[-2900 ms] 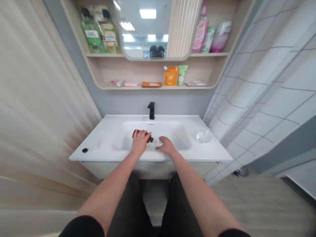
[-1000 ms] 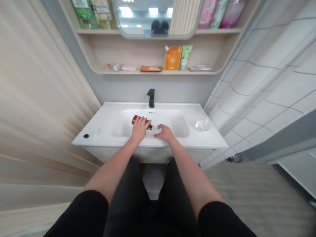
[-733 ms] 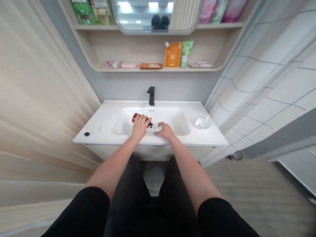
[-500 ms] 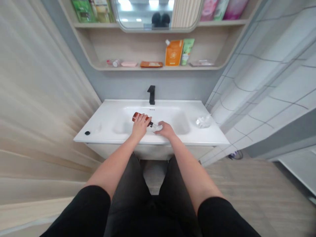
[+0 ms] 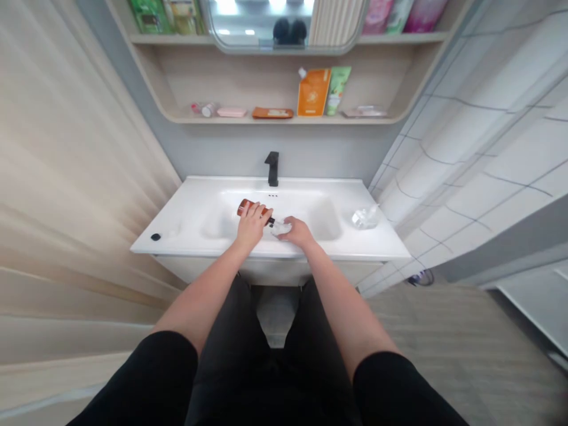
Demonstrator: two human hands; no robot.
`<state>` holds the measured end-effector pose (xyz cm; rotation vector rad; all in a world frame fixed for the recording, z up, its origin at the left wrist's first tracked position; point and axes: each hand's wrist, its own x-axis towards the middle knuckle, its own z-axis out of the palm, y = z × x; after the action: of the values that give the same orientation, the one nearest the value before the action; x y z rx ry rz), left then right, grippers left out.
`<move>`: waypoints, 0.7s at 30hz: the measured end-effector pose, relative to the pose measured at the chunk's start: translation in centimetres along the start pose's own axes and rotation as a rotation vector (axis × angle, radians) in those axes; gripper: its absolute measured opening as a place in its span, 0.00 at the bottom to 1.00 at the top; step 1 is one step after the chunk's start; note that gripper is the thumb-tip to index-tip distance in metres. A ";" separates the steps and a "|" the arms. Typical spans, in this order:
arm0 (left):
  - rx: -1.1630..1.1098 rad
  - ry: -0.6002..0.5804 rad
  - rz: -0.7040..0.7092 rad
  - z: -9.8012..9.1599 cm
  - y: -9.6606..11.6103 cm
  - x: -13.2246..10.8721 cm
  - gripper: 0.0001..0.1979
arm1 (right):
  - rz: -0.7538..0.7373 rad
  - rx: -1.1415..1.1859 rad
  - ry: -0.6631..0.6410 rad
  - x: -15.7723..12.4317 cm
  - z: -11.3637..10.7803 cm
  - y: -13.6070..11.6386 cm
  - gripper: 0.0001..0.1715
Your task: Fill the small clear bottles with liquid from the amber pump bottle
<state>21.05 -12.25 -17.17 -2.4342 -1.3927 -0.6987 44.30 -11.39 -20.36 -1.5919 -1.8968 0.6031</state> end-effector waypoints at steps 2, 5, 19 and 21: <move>0.001 0.001 0.006 0.0 0.0 0.0 0.31 | -0.004 0.001 0.004 0.0 0.0 0.0 0.37; 0.010 0.008 0.013 0.0 0.0 0.0 0.31 | -0.004 -0.002 0.005 0.0 0.0 0.0 0.37; -0.015 0.013 0.018 -0.1 0.1 0.0 0.32 | -0.004 0.005 0.002 0.0 -0.1 -0.1 0.38; -0.004 0.022 0.024 -0.1 0.0 -0.1 0.31 | -0.009 0.004 0.004 -0.1 -0.1 -0.1 0.39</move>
<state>21.03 -12.35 -17.12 -2.4351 -1.3530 -0.7210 44.30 -11.46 -20.22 -1.5802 -1.8975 0.5990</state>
